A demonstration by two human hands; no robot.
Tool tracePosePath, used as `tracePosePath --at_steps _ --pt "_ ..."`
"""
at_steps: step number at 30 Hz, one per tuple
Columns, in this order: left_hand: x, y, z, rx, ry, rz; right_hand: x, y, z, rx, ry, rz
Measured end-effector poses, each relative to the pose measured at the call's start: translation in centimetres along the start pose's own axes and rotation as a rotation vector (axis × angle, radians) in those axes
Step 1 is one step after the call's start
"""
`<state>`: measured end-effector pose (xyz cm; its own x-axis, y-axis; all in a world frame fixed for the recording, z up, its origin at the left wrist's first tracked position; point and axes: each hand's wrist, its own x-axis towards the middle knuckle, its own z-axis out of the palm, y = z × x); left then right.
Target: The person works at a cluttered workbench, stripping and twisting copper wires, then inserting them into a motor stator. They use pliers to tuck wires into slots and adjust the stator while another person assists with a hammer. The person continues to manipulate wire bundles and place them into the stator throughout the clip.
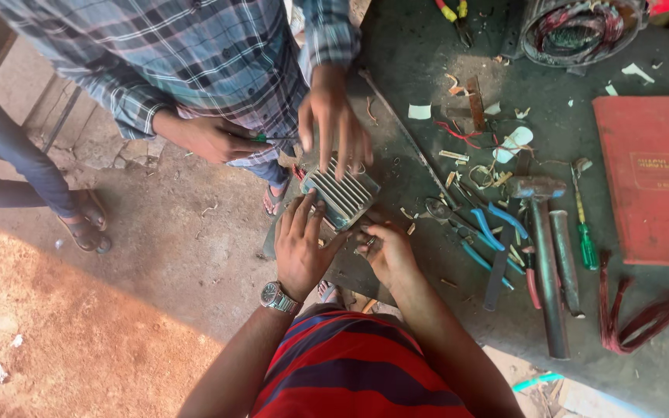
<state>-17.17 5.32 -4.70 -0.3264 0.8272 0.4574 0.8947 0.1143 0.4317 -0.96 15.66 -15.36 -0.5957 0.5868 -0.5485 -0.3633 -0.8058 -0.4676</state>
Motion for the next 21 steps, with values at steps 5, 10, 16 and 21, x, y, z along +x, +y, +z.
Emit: tracePosePath --at_steps 5,10,16,21 --pt "0.0 -0.4 -0.3 0.053 0.003 0.027 0.1 0.8 -0.3 0.207 -0.106 -0.069" --pt "0.4 0.4 -0.4 0.001 -0.023 -0.027 -0.4 -0.4 2.3 -0.124 0.088 -0.204" --pt "3.0 2.2 -0.2 -0.114 -0.099 0.13 0.9 -0.3 3.7 -0.528 0.236 -0.3" --pt "5.6 1.5 0.2 -0.1 -0.282 0.254 2.2 0.6 3.7 -0.44 0.191 -0.376"
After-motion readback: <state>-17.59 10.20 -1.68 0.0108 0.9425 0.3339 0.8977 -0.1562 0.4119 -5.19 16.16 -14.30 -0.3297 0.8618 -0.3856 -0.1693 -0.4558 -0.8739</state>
